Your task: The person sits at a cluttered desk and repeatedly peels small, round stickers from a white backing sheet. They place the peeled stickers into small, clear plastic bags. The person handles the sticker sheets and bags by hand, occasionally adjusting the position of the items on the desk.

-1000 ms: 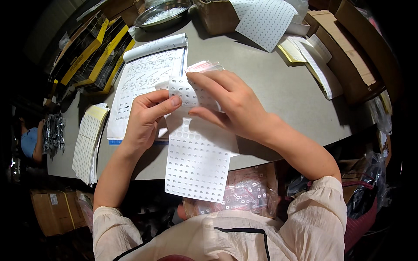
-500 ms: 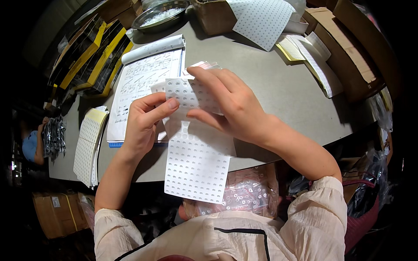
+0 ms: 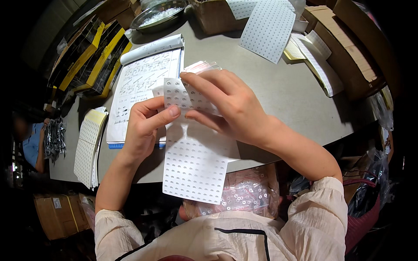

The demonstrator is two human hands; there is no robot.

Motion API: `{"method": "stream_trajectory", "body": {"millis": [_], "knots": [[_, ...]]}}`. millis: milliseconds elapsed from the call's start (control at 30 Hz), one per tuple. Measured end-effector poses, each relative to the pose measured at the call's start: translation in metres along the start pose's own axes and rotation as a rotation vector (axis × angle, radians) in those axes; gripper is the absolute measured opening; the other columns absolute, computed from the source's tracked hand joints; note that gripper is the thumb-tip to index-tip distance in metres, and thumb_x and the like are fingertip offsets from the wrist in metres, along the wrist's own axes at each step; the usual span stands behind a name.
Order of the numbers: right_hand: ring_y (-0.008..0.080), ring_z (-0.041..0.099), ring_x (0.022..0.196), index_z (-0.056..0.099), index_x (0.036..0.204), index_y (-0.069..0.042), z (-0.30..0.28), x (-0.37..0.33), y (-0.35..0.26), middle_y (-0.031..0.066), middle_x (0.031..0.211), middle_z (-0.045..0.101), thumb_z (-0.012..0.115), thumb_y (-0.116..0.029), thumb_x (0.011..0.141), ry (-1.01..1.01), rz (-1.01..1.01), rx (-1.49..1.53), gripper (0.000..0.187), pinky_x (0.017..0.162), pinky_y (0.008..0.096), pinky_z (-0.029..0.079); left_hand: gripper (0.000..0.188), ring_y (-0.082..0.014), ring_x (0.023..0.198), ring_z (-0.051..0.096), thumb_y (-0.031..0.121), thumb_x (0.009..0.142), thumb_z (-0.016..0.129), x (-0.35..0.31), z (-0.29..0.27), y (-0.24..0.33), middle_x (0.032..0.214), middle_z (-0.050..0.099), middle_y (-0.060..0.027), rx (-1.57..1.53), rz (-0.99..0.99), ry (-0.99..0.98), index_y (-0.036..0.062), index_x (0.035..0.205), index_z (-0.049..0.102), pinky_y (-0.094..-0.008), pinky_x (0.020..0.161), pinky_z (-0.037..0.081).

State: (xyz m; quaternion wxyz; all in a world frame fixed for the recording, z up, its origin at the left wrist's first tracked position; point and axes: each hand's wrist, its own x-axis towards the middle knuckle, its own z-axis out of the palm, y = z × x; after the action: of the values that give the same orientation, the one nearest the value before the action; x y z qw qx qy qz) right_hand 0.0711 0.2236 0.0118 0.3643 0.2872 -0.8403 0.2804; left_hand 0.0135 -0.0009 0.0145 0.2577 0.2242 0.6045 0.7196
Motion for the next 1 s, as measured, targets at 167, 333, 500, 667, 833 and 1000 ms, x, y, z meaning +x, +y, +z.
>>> {"method": "stream_trajectory", "body": {"millis": [167,333,500,667,833,1000], "knots": [[0.0278,0.066,0.087,0.062,0.135,-0.002,0.0,-0.003,0.005,0.0124,0.105,0.069,0.085,-0.022,0.081,-0.03,-0.032,-0.042,0.062,0.077,0.038,0.055,0.024,-0.0071,0.083,0.064,0.016,0.092,0.075,-0.001,0.002,0.003,0.094,0.074,-0.0043,0.011,-0.008,-0.007,-0.0023,0.106,0.076,-0.0216,0.074,0.048],[0.0244,0.065,0.084,0.057,0.143,-0.003,-0.002,-0.004,0.002,0.0143,0.108,0.071,0.086,-0.02,0.082,-0.058,0.038,-0.012,0.07,0.073,0.0343,0.054,0.022,-0.0073,0.084,0.064,0.016,0.092,0.075,-0.001,0.003,0.002,0.094,0.075,-0.005,0.0,-0.035,0.025,-0.0022,0.103,0.077,-0.0219,0.075,0.048],[0.0248,0.064,0.08,0.056,0.144,-0.003,-0.002,-0.004,0.005,0.0144,0.107,0.071,0.083,-0.017,0.083,-0.113,0.01,-0.03,0.068,0.071,0.0345,0.053,0.023,-0.0072,0.083,0.064,0.017,0.092,0.075,0.0,-0.001,-0.002,0.092,0.075,-0.0046,0.011,-0.047,0.013,-0.0016,0.105,0.078,-0.0219,0.074,0.048],[0.026,0.065,0.076,0.063,0.135,-0.006,0.0,-0.003,0.006,0.009,0.091,0.068,0.08,-0.019,0.086,-0.082,0.005,-0.006,0.054,0.068,0.0363,0.052,0.035,-0.0151,0.097,0.069,0.016,0.092,0.074,0.001,-0.002,0.002,0.107,0.075,-0.0135,0.025,-0.077,-0.039,-0.0061,0.118,0.072,-0.0287,0.091,0.052],[0.0239,0.065,0.079,0.063,0.134,0.0,-0.002,-0.006,0.008,0.015,0.102,0.071,0.078,-0.01,0.09,-0.122,0.041,0.055,0.048,0.068,0.0335,0.053,0.038,-0.0173,0.101,0.069,0.018,0.092,0.073,0.002,-0.004,0.003,0.11,0.074,-0.0152,0.042,-0.087,-0.045,-0.0071,0.121,0.07,-0.0301,0.096,0.05],[0.0262,0.064,0.065,0.066,0.119,-0.005,-0.001,-0.007,0.008,0.0096,0.074,0.065,0.078,-0.017,0.09,-0.024,0.051,0.052,0.033,0.059,0.0364,0.05,0.046,-0.0194,0.111,0.066,0.018,0.087,0.075,0.006,-0.006,0.008,0.118,0.071,-0.0151,0.076,0.052,0.018,-0.0048,0.127,0.067,-0.0319,0.101,0.048]]}}
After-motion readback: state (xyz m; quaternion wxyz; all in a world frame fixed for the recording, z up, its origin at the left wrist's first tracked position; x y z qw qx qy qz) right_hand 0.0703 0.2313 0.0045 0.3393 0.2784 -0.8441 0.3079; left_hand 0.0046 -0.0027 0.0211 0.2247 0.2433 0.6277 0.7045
